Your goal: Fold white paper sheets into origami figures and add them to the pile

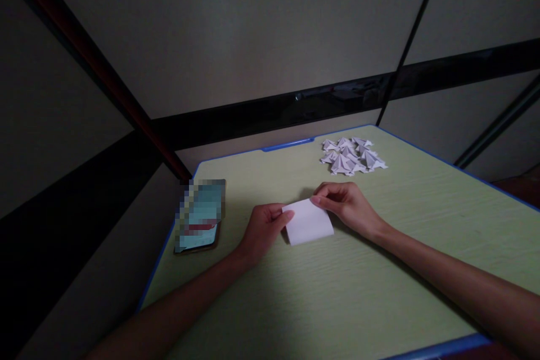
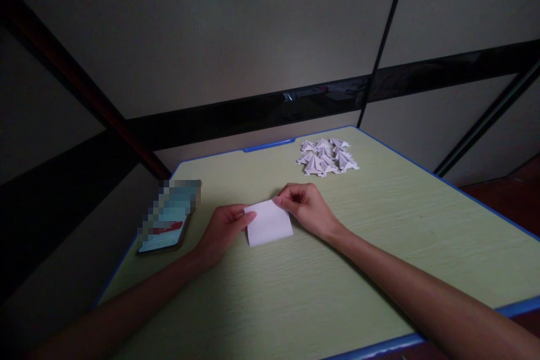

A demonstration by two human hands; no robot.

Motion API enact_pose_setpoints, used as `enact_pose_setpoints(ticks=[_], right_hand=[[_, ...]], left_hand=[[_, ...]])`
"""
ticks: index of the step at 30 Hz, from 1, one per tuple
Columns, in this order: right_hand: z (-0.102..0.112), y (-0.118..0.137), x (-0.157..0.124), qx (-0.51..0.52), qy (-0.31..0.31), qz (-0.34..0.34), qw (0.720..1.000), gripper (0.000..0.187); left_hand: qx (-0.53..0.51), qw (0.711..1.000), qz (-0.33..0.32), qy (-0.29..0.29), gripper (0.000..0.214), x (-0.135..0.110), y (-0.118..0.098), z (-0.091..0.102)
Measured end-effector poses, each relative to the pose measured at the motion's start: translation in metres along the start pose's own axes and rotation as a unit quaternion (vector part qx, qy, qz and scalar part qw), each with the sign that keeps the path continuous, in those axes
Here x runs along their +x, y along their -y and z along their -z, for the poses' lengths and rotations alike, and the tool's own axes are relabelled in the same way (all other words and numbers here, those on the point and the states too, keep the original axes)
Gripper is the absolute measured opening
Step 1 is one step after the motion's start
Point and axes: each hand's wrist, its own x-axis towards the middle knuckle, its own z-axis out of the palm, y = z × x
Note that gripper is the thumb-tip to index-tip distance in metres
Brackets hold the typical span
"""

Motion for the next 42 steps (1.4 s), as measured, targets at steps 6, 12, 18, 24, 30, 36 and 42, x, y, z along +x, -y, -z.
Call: enact_pose_setpoints(ticks=[6,12,18,24,30,36,42], right_hand=[[-0.0010,-0.0002,0.0009,0.022,-0.003,-0.010,1.000,0.015],[-0.0021,0.0010,0.0013,0.079,0.002,-0.047,0.996,0.018],[-0.0020,-0.0002,0.0016,0.122,-0.013,-0.069,0.990,0.022],[-0.0032,0.0017,0.0026,0.102,-0.027,-0.080,0.991,0.019],[-0.0029,0.0037,0.0027,0.062,-0.044,-0.104,0.992,0.017],[-0.0018,0.0019,0.0027,0.072,-0.045,-0.100,0.991,0.018],[-0.0025,-0.0004,0.0033,0.075,-0.054,-0.106,0.990,0.018]], left_hand=[[0.007,1.000,-0.007,-0.011,0.025,-0.0008,-0.0010,-0.0009],[0.009,0.999,-0.025,-0.038,0.022,-0.0040,-0.0045,-0.0010],[0.026,0.998,-0.029,-0.049,0.022,-0.0030,-0.0031,-0.0015],[0.050,0.996,-0.032,-0.069,0.024,-0.0020,-0.0019,-0.0015],[0.055,0.994,-0.031,-0.085,0.024,-0.0017,-0.0014,-0.0001],[0.047,0.995,-0.032,-0.077,0.024,0.0001,0.0017,-0.0001],[0.035,0.997,-0.020,-0.071,0.024,-0.0008,0.0012,0.0006]])
